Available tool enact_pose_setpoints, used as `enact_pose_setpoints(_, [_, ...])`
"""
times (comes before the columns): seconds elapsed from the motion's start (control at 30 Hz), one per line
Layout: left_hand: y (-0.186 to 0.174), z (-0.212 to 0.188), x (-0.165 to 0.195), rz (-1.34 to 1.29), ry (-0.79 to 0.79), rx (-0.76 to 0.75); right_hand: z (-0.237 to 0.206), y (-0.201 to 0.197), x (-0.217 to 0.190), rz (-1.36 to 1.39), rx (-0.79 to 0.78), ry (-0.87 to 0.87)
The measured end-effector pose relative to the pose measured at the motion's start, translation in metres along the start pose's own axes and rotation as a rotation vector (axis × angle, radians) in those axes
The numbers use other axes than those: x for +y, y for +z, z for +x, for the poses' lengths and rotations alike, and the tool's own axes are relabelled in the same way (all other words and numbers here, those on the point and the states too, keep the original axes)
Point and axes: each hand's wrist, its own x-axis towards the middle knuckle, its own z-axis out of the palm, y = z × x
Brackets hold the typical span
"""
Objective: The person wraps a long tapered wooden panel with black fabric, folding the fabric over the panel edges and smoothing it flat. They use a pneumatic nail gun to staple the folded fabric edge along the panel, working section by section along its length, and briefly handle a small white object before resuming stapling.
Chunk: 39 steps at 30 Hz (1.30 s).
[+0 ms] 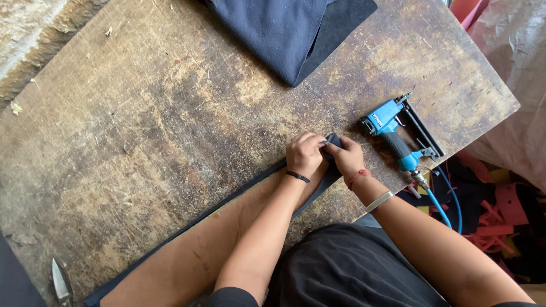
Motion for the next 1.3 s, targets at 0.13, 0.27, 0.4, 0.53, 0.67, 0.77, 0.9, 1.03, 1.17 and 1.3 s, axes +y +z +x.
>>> enact_pose_setpoints(0.13, [0.007,-0.007,-0.003,0.07,0.154,-0.114,-0.005,-0.003,0.004,0.081,0.041,-0.294])
enact_pose_setpoints(0.27, [0.007,-0.026,0.006,0.256,0.179,-0.245,-0.007,0.0,-0.005,0.355,0.014,-0.194])
enact_pose_setpoints(0.4, [-0.001,-0.05,0.029,0.358,0.093,-0.273,-0.017,-0.009,-0.029,-0.199,0.078,-0.474])
enact_pose_setpoints(0.53, [-0.008,-0.053,0.037,0.322,0.087,-0.352,-0.033,-0.074,-0.053,-0.81,0.226,-0.736])
enact_pose_setpoints(0.67, [-0.004,-0.049,0.038,0.361,0.109,-0.347,-0.016,-0.123,-0.063,-1.037,0.187,-0.471])
enact_pose_setpoints(0.77, [-0.001,-0.049,0.037,0.367,0.12,-0.347,0.004,-0.131,-0.061,-1.062,0.093,-0.252])
enact_pose_setpoints(0.9, [-0.002,-0.052,0.035,0.388,0.12,-0.344,0.005,-0.134,-0.073,-1.003,0.057,-0.287])
enact_pose_setpoints(1.03, [-0.002,-0.051,0.034,0.406,0.127,-0.352,-0.022,-0.135,-0.112,-0.973,-0.131,-0.165])
enact_pose_setpoints(1.17, [-0.001,-0.049,0.035,0.447,0.127,-0.401,-0.062,-0.106,-0.142,-0.785,-0.295,0.017])
enact_pose_setpoints(1.3, [-0.001,-0.046,0.036,0.425,0.082,-0.43,-0.077,-0.074,-0.163,-0.835,-0.388,0.032])
